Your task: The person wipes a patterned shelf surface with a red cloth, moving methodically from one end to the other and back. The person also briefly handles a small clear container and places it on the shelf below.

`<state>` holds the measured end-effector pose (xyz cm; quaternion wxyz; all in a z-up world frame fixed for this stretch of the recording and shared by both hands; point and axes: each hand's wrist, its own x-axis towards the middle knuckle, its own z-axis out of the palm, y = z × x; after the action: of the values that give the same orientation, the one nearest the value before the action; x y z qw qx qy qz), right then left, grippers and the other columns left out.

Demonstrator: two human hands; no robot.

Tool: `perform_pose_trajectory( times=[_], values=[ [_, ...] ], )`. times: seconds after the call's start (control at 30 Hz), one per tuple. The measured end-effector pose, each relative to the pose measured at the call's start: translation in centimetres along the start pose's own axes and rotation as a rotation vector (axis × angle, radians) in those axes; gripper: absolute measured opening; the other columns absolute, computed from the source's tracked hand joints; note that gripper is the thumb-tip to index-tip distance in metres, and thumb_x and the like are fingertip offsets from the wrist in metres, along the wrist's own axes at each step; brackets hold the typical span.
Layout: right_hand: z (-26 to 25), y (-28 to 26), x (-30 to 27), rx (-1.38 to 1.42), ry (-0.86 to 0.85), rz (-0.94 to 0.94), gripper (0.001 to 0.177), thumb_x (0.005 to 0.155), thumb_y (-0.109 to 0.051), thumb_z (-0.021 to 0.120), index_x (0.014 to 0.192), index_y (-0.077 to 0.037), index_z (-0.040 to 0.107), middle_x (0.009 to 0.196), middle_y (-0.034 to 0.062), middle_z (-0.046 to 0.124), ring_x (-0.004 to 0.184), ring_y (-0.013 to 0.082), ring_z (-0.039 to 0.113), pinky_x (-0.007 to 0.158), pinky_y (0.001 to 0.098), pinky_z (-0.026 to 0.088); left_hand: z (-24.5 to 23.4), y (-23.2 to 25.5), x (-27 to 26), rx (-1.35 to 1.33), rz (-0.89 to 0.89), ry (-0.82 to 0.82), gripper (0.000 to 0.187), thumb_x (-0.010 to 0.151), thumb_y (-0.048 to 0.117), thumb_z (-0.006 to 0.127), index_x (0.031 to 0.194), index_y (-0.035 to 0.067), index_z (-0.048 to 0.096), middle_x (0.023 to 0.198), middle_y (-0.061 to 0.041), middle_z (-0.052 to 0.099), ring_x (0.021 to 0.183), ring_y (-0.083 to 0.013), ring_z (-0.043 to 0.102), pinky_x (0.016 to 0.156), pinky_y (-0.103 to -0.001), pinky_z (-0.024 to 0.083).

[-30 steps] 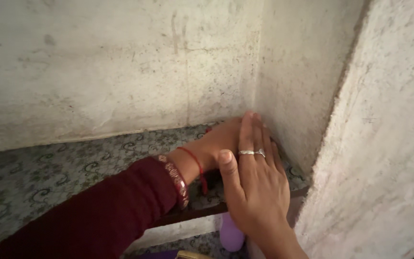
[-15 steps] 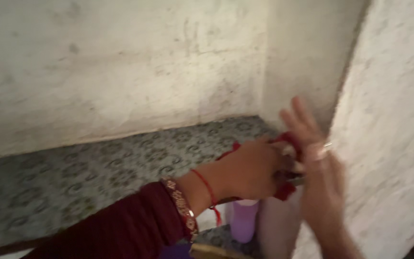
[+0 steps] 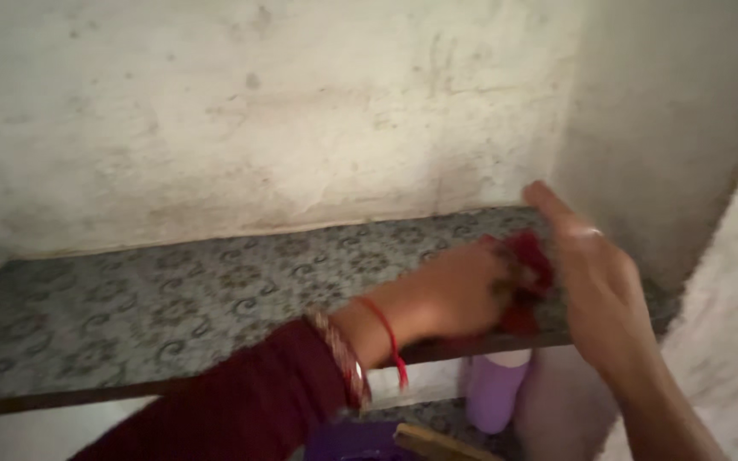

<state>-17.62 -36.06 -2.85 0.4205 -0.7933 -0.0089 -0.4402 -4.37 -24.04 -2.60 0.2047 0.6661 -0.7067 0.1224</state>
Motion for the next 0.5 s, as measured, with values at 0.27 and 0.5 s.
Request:
perform_pose_trajectory(
  times=[0.27,0.5],
  values=[
    [5.4,0.9,2.8,-0.542,-0.577,0.046,0.080,0.091,-0.058,0.056,0.151,-0.007,0.046,0.161,0.0206,0.032,0.149,0.0347,0.034,0.118,0.0416,0.029,-5.7,-7.0,-5.6,0.109,-0.439,-0.055,0.039,0.090,0.026,0.054,0.124,0.019,0.073,0.120,-0.019,0.070,0.111,-0.0380,0.066,0.098,-0.046,0.050],
    [11.0,-0.5,3.3,-0.800,-0.726,0.025,0.077,0.098,-0.062,0.037,0.156,-0.011,0.035,0.164,0.0152,0.028,0.154,0.0338,0.021,0.122,0.0456,0.023,-8.2,-11.1,-10.8,0.275,-0.562,-0.066,0.042,0.093,0.034,0.052,0.126,0.015,0.070,0.129,-0.018,0.065,0.117,-0.0386,0.062,0.100,-0.048,0.049]
  ],
)
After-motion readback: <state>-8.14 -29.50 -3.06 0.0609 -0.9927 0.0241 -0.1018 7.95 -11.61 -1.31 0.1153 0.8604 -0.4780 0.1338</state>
